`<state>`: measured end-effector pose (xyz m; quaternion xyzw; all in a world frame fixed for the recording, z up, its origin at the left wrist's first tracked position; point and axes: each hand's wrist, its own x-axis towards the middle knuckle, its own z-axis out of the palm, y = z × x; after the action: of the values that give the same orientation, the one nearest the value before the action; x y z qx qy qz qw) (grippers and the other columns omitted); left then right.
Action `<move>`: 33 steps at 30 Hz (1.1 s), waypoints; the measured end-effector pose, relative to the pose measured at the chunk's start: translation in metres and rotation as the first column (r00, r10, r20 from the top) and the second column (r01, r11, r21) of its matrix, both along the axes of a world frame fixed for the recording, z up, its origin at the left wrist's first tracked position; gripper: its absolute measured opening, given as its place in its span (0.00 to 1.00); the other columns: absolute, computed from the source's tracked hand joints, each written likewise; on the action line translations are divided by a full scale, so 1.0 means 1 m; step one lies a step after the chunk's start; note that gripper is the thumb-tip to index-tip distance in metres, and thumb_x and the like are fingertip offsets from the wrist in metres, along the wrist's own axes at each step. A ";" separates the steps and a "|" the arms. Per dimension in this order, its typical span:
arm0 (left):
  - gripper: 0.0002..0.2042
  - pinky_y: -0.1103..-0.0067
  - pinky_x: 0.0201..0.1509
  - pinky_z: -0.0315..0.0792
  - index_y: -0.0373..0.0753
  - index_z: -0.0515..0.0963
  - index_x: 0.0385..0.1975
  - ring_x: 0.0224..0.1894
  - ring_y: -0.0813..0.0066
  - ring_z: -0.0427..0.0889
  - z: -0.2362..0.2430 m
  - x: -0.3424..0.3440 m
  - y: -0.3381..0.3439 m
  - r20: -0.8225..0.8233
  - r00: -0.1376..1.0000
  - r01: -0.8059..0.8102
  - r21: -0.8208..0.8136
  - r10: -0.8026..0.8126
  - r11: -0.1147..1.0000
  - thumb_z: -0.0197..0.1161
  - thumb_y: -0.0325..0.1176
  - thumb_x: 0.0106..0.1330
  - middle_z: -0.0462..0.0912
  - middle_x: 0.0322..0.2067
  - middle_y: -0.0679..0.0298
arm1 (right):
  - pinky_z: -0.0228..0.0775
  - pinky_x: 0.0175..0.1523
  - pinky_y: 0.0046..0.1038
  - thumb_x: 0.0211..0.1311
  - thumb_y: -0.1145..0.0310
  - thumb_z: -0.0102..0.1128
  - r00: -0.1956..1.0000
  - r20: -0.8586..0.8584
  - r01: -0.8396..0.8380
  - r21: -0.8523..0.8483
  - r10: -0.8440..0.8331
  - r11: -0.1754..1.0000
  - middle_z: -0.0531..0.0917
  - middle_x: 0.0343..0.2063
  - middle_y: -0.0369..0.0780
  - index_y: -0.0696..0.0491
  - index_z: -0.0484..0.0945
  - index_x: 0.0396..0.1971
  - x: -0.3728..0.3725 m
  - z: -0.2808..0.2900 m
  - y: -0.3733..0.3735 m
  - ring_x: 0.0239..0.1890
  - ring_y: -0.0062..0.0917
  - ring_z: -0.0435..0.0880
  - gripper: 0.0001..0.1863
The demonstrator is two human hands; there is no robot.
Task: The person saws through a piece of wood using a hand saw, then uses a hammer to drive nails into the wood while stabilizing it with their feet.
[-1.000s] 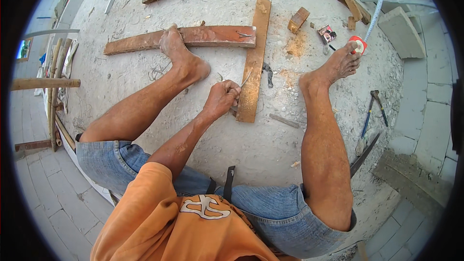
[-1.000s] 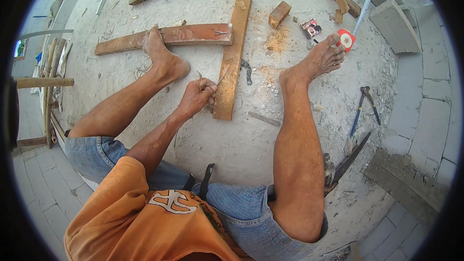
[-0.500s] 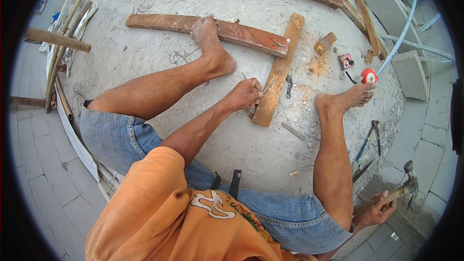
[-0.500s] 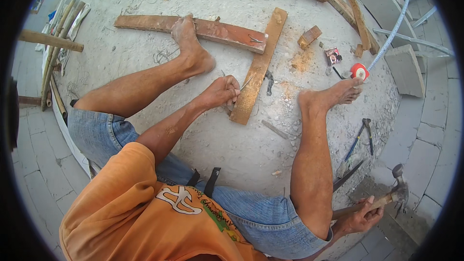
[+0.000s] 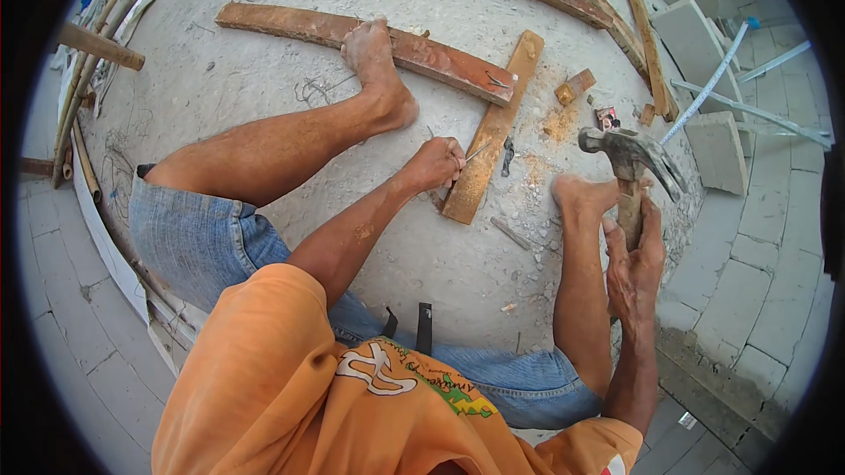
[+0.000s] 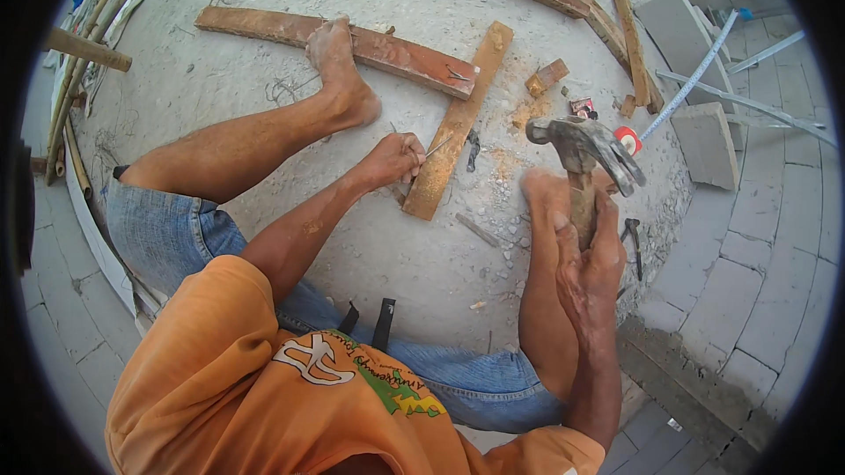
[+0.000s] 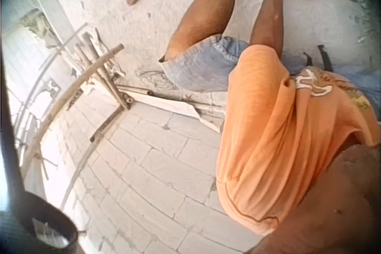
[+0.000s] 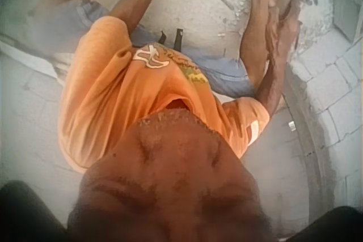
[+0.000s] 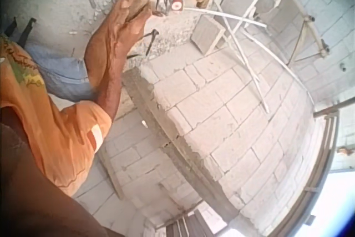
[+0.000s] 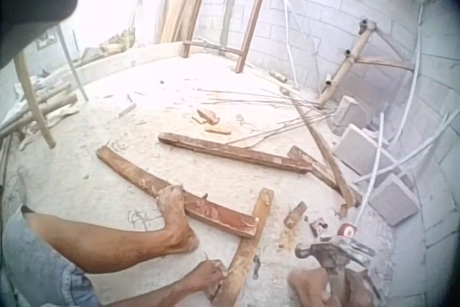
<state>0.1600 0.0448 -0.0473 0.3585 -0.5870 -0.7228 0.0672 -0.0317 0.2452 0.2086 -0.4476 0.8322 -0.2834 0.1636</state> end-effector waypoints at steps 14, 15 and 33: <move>0.04 0.80 0.20 0.67 0.33 0.77 0.32 0.17 0.79 0.73 0.001 -0.010 -0.003 0.029 0.999 -0.027 0.109 0.024 0.994 0.61 0.26 0.67 0.79 0.20 0.64 | 0.72 0.40 0.40 0.65 0.73 0.62 0.851 -0.438 -0.235 0.177 0.291 0.956 0.80 0.34 0.51 0.58 0.66 0.70 0.043 -0.092 -0.054 0.30 0.42 0.79 0.33; 0.04 0.80 0.20 0.67 0.33 0.77 0.32 0.17 0.79 0.73 0.002 -0.010 -0.004 0.031 0.999 -0.027 0.115 0.023 0.993 0.61 0.26 0.67 0.79 0.20 0.64 | 0.72 0.39 0.40 0.65 0.74 0.62 0.861 -0.427 -0.237 0.143 0.276 0.961 0.80 0.34 0.51 0.58 0.65 0.70 0.045 -0.094 -0.055 0.29 0.42 0.79 0.33; 0.10 0.70 0.26 0.75 0.28 0.80 0.31 0.21 0.65 0.83 -0.007 -0.011 0.003 0.078 0.997 0.007 -0.001 -0.007 1.000 0.57 0.30 0.69 0.83 0.22 0.54 | 0.74 0.31 0.39 0.62 0.75 0.66 0.895 -0.440 -0.198 -0.237 0.077 0.951 0.77 0.31 0.48 0.57 0.69 0.66 0.054 -0.115 -0.051 0.28 0.41 0.80 0.31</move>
<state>0.1488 0.0474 -0.0546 0.3843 -0.5908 -0.7082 0.0422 0.0219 0.1939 0.0938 -0.5752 0.7658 -0.2798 -0.0658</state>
